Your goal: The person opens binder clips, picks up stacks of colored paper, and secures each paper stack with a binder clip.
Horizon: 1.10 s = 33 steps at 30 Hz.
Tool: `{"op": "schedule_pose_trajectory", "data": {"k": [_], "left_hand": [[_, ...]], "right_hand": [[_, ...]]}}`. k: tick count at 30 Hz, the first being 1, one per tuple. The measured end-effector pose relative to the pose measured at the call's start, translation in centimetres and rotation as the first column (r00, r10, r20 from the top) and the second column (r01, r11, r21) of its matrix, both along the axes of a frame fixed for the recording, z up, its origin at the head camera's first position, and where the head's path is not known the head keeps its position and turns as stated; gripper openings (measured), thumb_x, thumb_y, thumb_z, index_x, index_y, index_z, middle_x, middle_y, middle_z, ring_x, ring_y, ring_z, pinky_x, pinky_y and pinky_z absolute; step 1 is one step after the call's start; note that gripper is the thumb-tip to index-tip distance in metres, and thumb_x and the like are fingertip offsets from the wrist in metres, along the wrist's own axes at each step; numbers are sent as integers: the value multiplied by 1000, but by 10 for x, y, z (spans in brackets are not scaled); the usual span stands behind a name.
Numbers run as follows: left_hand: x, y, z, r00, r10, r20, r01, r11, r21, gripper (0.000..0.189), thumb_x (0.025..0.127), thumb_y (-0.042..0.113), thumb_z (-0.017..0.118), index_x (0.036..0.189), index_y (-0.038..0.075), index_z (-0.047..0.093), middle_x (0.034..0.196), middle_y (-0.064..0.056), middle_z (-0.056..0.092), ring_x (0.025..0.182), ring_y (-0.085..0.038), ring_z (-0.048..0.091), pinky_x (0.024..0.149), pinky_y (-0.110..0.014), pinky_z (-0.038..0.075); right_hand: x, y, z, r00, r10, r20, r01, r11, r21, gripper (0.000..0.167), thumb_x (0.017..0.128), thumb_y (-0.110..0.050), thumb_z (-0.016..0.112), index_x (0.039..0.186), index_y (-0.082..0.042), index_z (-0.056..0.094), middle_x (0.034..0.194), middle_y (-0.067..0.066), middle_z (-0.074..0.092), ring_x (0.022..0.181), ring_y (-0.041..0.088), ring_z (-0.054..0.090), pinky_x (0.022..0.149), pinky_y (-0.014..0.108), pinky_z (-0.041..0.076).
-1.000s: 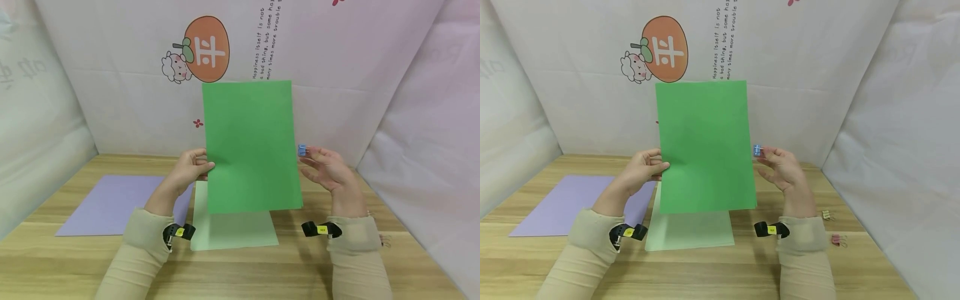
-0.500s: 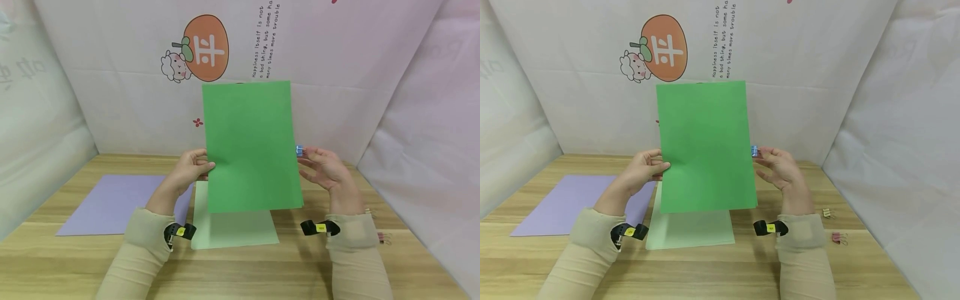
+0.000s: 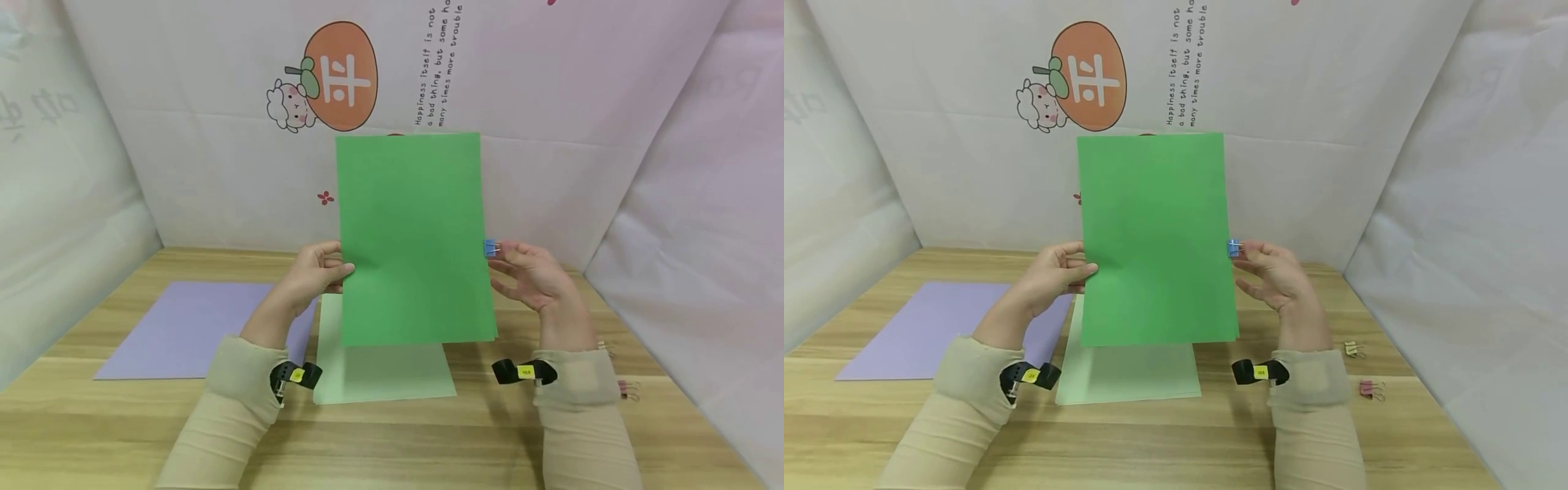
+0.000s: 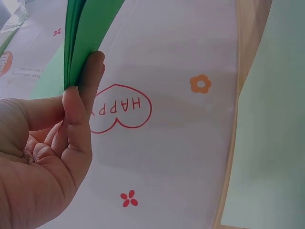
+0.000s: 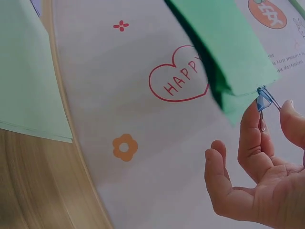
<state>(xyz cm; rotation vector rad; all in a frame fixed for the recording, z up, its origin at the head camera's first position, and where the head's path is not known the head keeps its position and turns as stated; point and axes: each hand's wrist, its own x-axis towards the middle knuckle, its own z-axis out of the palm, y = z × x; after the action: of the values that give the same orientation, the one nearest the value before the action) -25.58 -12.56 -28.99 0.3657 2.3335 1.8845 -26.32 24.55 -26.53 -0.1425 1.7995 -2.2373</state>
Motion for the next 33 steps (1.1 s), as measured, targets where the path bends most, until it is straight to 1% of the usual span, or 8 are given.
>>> {"op": "schedule_pose_trajectory", "data": {"k": [1, 3, 4, 8, 12, 17, 27, 33], "left_hand": [[0, 0, 0, 1000, 0, 1, 0, 1000, -3, 69, 101, 5, 56, 158, 3, 18, 118, -23, 68, 62, -2, 50, 73, -22, 56], [1, 1, 1, 1000, 5, 3, -5, 1000, -8, 69, 101, 5, 56, 158, 3, 18, 134, -28, 58, 63, -2, 51, 72, -21, 56], [0, 1, 1, 1000, 5, 3, -5, 1000, -9, 69, 100, 5, 56, 158, 3, 18, 132, -27, 59, 63, -2, 51, 72, -20, 55], [0, 3, 0, 1000, 7, 3, -7, 1000, -5, 69, 100, 5, 57, 157, 3, 19, 104, -14, 71, 62, -3, 51, 71, -21, 56], [0, 5, 0, 1000, 1, 4, -2, 1000, 7, 68, 99, 4, 58, 157, 3, 22, 82, 7, 69, 61, -3, 51, 71, -23, 56], [0, 6, 0, 1000, -4, 10, 4, 1000, 12, 67, 100, 4, 56, 157, 3, 21, 70, 10, 66, 58, -3, 48, 70, -22, 56], [-1, 6, -2, 1000, 2, 1, -2, 1000, 7, 66, 99, 3, 57, 156, 2, 23, 88, 3, 73, 59, -3, 51, 68, -21, 55], [-1, 7, -2, 1000, 6, 9, -6, 1000, 7, 67, 99, 3, 57, 157, 3, 22, 78, 10, 69, 60, -3, 50, 69, -21, 55]], "right_hand": [[0, 0, 0, 1000, 2, -2, -2, 1000, 3, 15, 98, -28, 61, 89, -20, 70, 99, -11, 66, 109, 11, 52, 89, 31, 48], [0, -1, 0, 1000, 5, -6, -5, 1000, 12, 14, 98, -28, 61, 90, -20, 69, 99, -11, 66, 109, 11, 52, 89, 31, 48], [0, -1, 0, 1000, 7, -8, -7, 1000, 14, 14, 98, -28, 61, 90, -20, 69, 98, -11, 66, 109, 11, 52, 89, 31, 48], [-1, -2, 1, 1000, 17, -16, -17, 1000, 14, 13, 99, -26, 59, 91, -20, 68, 95, -11, 68, 108, 10, 53, 90, 32, 45], [-1, -3, 2, 999, 27, -25, -27, 1000, 13, 14, 100, -25, 58, 91, -21, 68, 95, -12, 68, 109, 10, 52, 92, 33, 41], [-1, -3, 2, 999, 26, -23, -26, 1000, -3, 13, 98, -26, 60, 92, -20, 68, 95, -11, 69, 108, 10, 53, 93, 33, 41], [0, -2, 2, 998, 49, -38, -49, 999, -14, 17, 100, -24, 58, 90, -19, 71, 92, -10, 69, 106, 10, 53, 92, 33, 42], [2, 1, 3, 994, 82, -77, -83, 997, -3, 19, 101, -23, 56, 94, -19, 73, 93, -9, 69, 104, 10, 56, 91, 29, 46]]}}
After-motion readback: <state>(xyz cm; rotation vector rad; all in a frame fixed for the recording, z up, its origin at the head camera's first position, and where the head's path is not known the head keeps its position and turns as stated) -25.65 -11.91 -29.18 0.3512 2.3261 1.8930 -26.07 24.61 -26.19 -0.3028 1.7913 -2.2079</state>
